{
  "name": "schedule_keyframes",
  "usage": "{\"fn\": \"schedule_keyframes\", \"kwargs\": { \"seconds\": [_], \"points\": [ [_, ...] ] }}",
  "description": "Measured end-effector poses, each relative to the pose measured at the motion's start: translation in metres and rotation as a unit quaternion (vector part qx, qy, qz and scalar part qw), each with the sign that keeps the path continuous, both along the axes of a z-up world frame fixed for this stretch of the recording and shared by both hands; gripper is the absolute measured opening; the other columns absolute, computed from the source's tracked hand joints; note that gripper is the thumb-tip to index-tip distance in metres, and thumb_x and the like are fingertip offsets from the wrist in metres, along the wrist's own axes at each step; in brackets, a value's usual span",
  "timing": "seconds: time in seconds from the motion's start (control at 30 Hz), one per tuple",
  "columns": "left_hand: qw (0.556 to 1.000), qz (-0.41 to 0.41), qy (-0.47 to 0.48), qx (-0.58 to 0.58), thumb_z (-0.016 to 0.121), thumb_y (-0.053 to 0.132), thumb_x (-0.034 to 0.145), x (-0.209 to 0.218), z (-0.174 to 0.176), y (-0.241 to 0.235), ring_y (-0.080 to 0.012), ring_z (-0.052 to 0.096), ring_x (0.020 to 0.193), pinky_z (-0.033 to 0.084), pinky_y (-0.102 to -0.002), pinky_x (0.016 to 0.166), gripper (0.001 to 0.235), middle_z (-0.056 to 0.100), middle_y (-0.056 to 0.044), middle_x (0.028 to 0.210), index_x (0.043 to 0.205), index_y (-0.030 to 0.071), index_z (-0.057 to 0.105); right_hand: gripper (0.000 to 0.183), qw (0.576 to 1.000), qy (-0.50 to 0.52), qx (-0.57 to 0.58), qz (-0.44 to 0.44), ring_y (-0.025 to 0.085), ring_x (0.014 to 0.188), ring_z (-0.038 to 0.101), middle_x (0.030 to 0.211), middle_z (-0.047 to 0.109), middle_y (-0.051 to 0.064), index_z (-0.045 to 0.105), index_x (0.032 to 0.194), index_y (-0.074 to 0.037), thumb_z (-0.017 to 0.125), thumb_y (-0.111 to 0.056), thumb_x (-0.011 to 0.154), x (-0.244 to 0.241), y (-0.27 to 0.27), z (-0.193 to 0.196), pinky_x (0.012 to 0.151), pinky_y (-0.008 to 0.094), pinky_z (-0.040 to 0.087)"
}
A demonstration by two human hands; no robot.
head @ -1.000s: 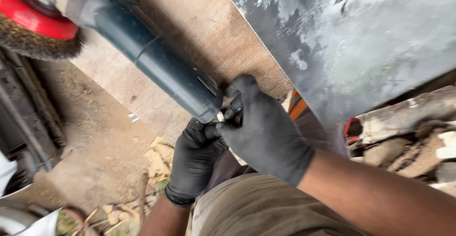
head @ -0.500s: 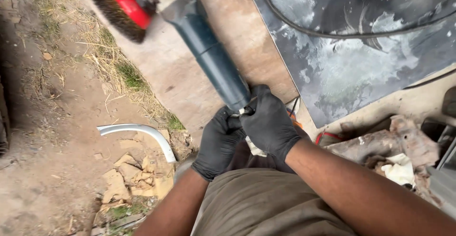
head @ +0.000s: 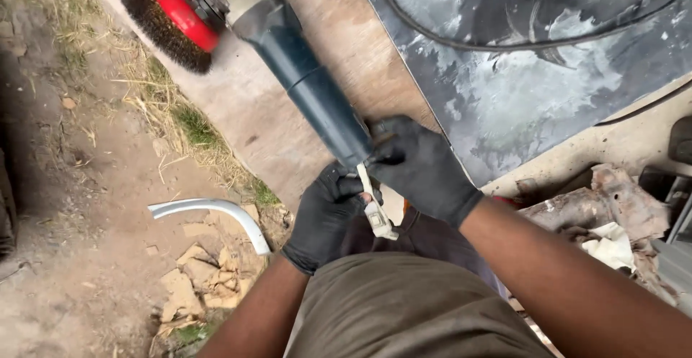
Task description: The person repairs a damaged electrical cord by stripping the outer insulation and wrapping the exposed wires with white tape. They use a pair of scissors to cut the tape and a cloth to clean the cord before wrapping.
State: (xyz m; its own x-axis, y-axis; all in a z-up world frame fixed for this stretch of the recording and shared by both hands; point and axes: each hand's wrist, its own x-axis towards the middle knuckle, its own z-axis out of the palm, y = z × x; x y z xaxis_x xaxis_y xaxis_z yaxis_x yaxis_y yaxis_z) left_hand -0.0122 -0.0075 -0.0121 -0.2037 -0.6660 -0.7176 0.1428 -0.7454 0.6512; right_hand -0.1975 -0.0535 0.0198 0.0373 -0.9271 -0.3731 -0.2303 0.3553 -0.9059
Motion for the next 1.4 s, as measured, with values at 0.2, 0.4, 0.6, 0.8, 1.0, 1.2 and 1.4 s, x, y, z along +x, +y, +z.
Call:
{"fn": "schedule_keyframes", "kwargs": {
  "seconds": [0.2,0.4,0.6,0.8,1.0,1.2,1.4],
  "points": [
    [1.000,-0.012,-0.005,0.006,0.087,0.001,0.091,0.000,0.000,-0.002,-0.0127,0.074,0.087,0.070,-0.026,0.076,0.042,0.080,-0.009,0.093,0.129,0.003,0.070,0.034,0.993,0.097,-0.014,0.065,0.021,0.077,0.081,0.070,0.078,0.004,0.074,0.108,-0.010,0.090,-0.009,0.078,0.007,-0.013,0.013,0.066,0.035,0.065],
    [1.000,-0.017,-0.012,0.002,0.087,0.000,0.091,0.003,-0.005,0.004,-0.0111,0.073,0.089,0.069,-0.026,0.079,0.044,0.080,-0.008,0.094,0.131,0.004,0.071,0.036,0.997,0.042,0.027,0.064,0.023,0.075,0.080,0.071,0.078,0.009,0.070,0.110,-0.007,0.087,-0.006,0.078,0.008,-0.014,0.006,0.067,0.035,0.063],
    [1.000,-0.009,-0.010,0.009,0.087,0.000,0.091,0.005,0.002,-0.002,-0.0112,0.073,0.092,0.069,-0.027,0.081,0.043,0.081,-0.008,0.095,0.131,0.004,0.073,0.037,0.986,0.091,-0.107,0.093,0.031,0.086,0.081,0.084,0.081,0.008,0.070,0.115,-0.011,0.086,-0.007,0.082,-0.012,0.010,0.006,0.068,0.042,0.064],
    [1.000,-0.022,-0.015,-0.008,0.088,0.001,0.090,0.010,0.003,-0.003,-0.0108,0.071,0.092,0.069,-0.031,0.082,0.040,0.082,-0.008,0.095,0.129,0.005,0.076,0.009,0.882,0.137,-0.388,0.229,0.037,0.084,0.076,0.089,0.074,0.013,0.073,0.108,-0.007,0.069,-0.006,0.100,-0.022,0.021,-0.005,0.065,0.044,0.063],
    [1.000,-0.021,0.015,-0.016,0.089,0.001,0.089,0.024,-0.005,-0.005,-0.0142,0.076,0.088,0.070,-0.033,0.080,0.038,0.083,-0.009,0.093,0.125,0.005,0.078,0.020,0.737,0.215,-0.561,0.310,0.036,0.102,0.072,0.097,0.067,0.014,0.072,0.122,-0.003,0.057,-0.011,0.111,-0.023,0.005,-0.007,0.081,0.044,0.063],
    [0.996,0.011,0.085,0.002,0.090,-0.005,0.084,0.025,-0.011,0.001,-0.0212,0.082,0.085,0.071,-0.036,0.077,0.045,0.082,-0.012,0.094,0.126,0.001,0.076,0.026,0.621,0.167,-0.636,0.427,0.038,0.086,0.067,0.084,0.064,0.019,0.069,0.118,0.001,0.047,-0.009,0.109,-0.012,-0.014,-0.003,0.078,0.048,0.058],
    [0.996,-0.014,0.086,-0.014,0.086,-0.004,0.088,0.034,-0.028,0.003,-0.0251,0.083,0.087,0.071,-0.038,0.074,0.037,0.082,-0.011,0.096,0.122,0.001,0.075,0.023,0.566,0.183,-0.676,0.434,0.039,0.083,0.065,0.082,0.065,0.020,0.068,0.113,0.000,0.047,-0.010,0.110,-0.003,-0.007,-0.026,0.080,0.049,0.056]
  ]
}}
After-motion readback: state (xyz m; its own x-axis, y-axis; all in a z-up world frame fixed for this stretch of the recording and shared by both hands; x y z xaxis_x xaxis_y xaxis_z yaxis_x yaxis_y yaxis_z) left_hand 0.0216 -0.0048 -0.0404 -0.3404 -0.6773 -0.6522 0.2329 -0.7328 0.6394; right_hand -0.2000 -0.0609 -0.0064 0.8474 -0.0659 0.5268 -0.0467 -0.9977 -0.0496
